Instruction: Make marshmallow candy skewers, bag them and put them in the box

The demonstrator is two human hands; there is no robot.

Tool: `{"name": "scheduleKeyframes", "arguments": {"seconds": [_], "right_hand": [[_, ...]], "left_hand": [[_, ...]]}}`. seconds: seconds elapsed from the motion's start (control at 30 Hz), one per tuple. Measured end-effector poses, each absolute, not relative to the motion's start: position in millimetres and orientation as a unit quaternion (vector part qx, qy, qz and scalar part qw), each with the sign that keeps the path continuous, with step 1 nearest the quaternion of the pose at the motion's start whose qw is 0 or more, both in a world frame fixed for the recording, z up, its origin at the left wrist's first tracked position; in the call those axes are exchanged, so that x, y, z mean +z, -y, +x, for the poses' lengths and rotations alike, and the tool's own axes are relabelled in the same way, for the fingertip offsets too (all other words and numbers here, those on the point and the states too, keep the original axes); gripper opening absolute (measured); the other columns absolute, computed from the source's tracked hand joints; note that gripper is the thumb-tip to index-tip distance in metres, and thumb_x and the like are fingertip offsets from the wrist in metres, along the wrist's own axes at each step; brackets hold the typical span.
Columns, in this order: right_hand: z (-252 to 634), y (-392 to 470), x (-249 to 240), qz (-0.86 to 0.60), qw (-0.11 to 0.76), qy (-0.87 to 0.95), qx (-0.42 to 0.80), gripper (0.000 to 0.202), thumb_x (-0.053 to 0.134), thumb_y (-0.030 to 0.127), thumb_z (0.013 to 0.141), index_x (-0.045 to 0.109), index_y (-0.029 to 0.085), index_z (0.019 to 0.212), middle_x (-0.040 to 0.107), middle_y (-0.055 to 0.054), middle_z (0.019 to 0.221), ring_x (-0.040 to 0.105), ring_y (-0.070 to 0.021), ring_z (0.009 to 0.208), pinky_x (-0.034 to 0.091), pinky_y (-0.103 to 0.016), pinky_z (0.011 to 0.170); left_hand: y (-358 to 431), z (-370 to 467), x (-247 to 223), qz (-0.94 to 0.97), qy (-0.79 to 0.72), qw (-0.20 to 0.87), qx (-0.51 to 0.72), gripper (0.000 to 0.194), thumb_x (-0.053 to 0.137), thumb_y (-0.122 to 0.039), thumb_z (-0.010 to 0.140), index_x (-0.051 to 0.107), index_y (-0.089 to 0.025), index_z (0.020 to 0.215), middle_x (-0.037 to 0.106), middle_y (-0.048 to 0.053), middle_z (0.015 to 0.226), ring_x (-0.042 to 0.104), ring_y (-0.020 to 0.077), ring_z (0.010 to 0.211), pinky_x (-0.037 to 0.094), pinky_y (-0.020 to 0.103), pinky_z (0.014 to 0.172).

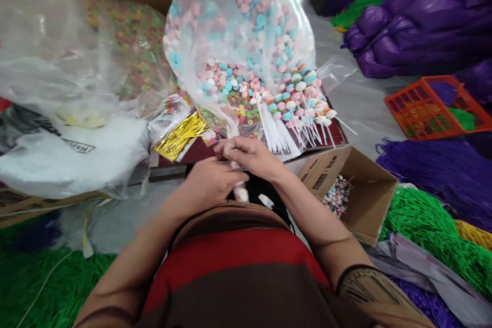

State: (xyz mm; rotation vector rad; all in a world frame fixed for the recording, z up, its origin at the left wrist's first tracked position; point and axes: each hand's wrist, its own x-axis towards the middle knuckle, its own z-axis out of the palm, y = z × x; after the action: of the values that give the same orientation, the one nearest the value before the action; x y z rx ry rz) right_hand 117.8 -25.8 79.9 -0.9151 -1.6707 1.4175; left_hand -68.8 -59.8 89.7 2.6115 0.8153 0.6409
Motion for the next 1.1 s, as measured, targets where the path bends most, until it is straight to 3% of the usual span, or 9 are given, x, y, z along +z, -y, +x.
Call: {"name": "scheduleKeyframes", "arguments": {"seconds": [0.1, 0.23, 0.43, 0.5, 0.6, 0.77, 0.93, 1.0, 1.1], "right_hand": [[132.8, 43.5, 72.2, -0.399, 0.369, 0.687, 0.482, 0.018, 0.065, 0.036, 0.094, 0.069, 0.023, 0.083, 0.075, -0.001, 0.085, 0.069, -0.0176, 0.085, 0.053, -0.033, 0.086], [149.5, 52.6, 65.1, -0.452, 0.452, 0.590, 0.493, 0.021, 0.066, 0.042, 0.096, 0.069, 0.024, 0.086, 0.072, 0.002, 0.074, 0.067, -0.0152, 0.070, 0.054, -0.030, 0.073], [161.8, 49.7, 70.8, -0.458, 0.646, 0.463, 0.399, 0.024, 0.070, 0.052, 0.092, 0.075, 0.031, 0.103, 0.078, -0.003, 0.114, 0.071, -0.0195, 0.109, 0.055, -0.037, 0.095], [160.5, 50.7, 67.6, -0.473, 0.623, 0.435, 0.445, 0.029, 0.073, 0.057, 0.087, 0.076, 0.029, 0.097, 0.078, -0.003, 0.103, 0.073, -0.0206, 0.100, 0.058, -0.036, 0.087], [152.2, 55.1, 58.9, -0.466, 0.513, 0.415, 0.590, 0.043, 0.076, 0.068, 0.079, 0.073, 0.025, 0.081, 0.075, -0.004, 0.079, 0.073, -0.0229, 0.082, 0.060, -0.038, 0.075], [136.2, 62.0, 50.6, -0.414, 0.451, 0.382, 0.692, 0.051, 0.075, 0.075, 0.073, 0.069, 0.025, 0.083, 0.076, -0.005, 0.080, 0.074, -0.0248, 0.081, 0.062, -0.041, 0.073], [146.8, 74.3, 50.0, -0.445, 0.496, 0.359, 0.654, 0.039, 0.081, 0.061, 0.074, 0.065, 0.026, 0.074, 0.073, -0.004, 0.078, 0.073, -0.0247, 0.080, 0.062, -0.042, 0.076], [167.1, 86.6, 47.0, -0.490, 0.518, 0.351, 0.607, 0.036, 0.083, 0.057, 0.073, 0.064, 0.026, 0.071, 0.071, -0.003, 0.077, 0.071, -0.0236, 0.076, 0.061, -0.042, 0.075], [218.5, 114.0, 33.0, -0.623, 0.545, 0.347, 0.441, 0.035, 0.079, 0.059, 0.074, 0.066, 0.026, 0.076, 0.070, -0.003, 0.078, 0.068, -0.0229, 0.072, 0.057, -0.041, 0.071]], "left_hand": [[71.4, -36.3, 70.2, 0.944, -0.226, 0.085, 0.223, 0.016, 0.065, -0.016, 0.090, 0.079, -0.021, 0.097, 0.080, 0.007, 0.087, 0.074, 0.0205, 0.087, 0.057, 0.031, 0.083], [73.1, -24.2, 59.9, 0.938, -0.213, 0.123, 0.242, 0.020, 0.059, -0.018, 0.096, 0.078, -0.024, 0.098, 0.078, 0.002, 0.084, 0.071, 0.0153, 0.074, 0.054, 0.027, 0.073], [55.9, -41.0, 70.6, 0.758, -0.279, 0.450, 0.380, 0.037, 0.055, -0.043, 0.102, 0.079, -0.018, 0.086, 0.079, 0.008, 0.081, 0.073, 0.0146, 0.075, 0.056, 0.024, 0.073], [53.0, -43.6, 70.6, 0.688, -0.293, 0.524, 0.407, 0.044, 0.062, -0.053, 0.096, 0.077, -0.017, 0.077, 0.077, 0.009, 0.076, 0.070, 0.0154, 0.069, 0.056, 0.027, 0.070], [54.4, -42.2, 64.9, 0.656, -0.280, 0.575, 0.401, 0.047, 0.069, -0.059, 0.089, 0.077, -0.017, 0.072, 0.074, 0.008, 0.071, 0.066, 0.0142, 0.063, 0.055, 0.027, 0.066], [57.6, -37.0, 49.5, 0.642, -0.270, 0.593, 0.404, 0.045, 0.070, -0.057, 0.090, 0.078, -0.017, 0.071, 0.074, 0.008, 0.072, 0.066, 0.0150, 0.064, 0.055, 0.028, 0.066], [58.7, -30.1, 38.8, 0.742, -0.254, 0.508, 0.357, 0.035, 0.060, -0.043, 0.099, 0.084, -0.019, 0.088, 0.076, 0.007, 0.081, 0.070, 0.0131, 0.073, 0.054, 0.022, 0.073], [60.4, -28.5, 38.3, 0.772, -0.268, 0.473, 0.328, 0.030, 0.057, -0.034, 0.101, 0.082, -0.021, 0.108, 0.075, 0.004, 0.083, 0.068, 0.0107, 0.073, 0.053, 0.020, 0.075], [59.9, -32.9, 40.4, 0.765, -0.313, 0.460, 0.325, 0.040, 0.053, -0.028, 0.101, 0.070, -0.020, 0.136, 0.074, 0.001, 0.081, 0.066, 0.0088, 0.069, 0.053, 0.019, 0.074]]}}
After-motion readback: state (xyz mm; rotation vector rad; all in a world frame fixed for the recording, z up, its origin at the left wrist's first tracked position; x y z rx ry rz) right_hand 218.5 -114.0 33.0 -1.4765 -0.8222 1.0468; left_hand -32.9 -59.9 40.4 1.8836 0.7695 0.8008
